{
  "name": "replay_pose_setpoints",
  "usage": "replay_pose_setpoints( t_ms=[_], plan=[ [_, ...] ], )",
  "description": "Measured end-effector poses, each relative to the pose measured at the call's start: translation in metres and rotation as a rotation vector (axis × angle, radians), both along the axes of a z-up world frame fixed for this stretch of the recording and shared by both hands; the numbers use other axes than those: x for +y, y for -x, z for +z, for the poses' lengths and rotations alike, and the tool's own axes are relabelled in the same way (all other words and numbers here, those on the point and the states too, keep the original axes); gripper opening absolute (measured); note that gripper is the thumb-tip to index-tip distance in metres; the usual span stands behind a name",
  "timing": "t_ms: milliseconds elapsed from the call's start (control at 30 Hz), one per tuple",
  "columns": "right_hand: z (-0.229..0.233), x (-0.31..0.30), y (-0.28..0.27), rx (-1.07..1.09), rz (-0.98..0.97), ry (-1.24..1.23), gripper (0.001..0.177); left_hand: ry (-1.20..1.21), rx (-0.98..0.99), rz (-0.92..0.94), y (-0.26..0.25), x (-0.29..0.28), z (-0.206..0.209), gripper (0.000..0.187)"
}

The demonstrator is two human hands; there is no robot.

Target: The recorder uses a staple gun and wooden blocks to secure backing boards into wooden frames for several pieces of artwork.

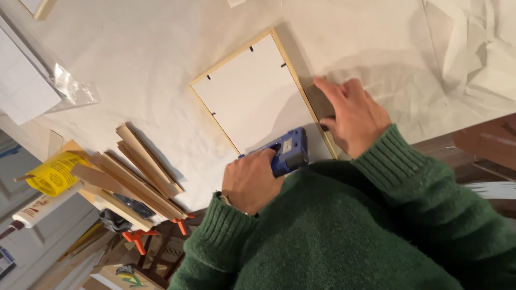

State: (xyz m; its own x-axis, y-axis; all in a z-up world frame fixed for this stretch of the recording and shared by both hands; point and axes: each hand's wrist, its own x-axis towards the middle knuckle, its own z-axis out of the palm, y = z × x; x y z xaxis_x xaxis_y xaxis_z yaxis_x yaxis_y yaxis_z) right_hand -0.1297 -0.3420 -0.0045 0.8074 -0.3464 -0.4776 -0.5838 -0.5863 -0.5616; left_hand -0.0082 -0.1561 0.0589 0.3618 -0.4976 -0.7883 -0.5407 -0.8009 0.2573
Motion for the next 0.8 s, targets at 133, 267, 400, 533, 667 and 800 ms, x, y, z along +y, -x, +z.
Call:
replay_pose_setpoints(
  t_ms=[133, 267, 400, 533, 667, 800],
  plan=[
    [0.005, 0.016, 0.031, -0.01, -0.061, -0.058, 0.086, -0.031, 0.067, -0.002, 0.025, 0.004, 0.0, 0.036],
    [0.004, 0.025, 0.045, -0.021, -0.108, -0.076, 0.086, -0.027, 0.085, -0.04, 0.037, 0.006, -0.003, 0.041],
    [0.004, 0.03, 0.05, -0.02, -0.128, -0.085, 0.086, -0.025, 0.056, -0.048, 0.042, 0.003, -0.004, 0.039],
    [0.001, 0.034, 0.052, -0.106, -0.162, -0.051, 0.084, -0.004, 0.006, -0.046, 0.042, 0.004, -0.006, 0.035],
    [0.001, 0.038, 0.052, -0.129, -0.174, -0.023, 0.083, -0.003, -0.018, -0.045, 0.043, 0.002, -0.003, 0.034],
    [-0.004, 0.038, 0.051, -0.148, -0.183, 0.003, 0.083, -0.009, -0.027, -0.046, 0.041, -0.001, -0.005, 0.034]
  ],
)
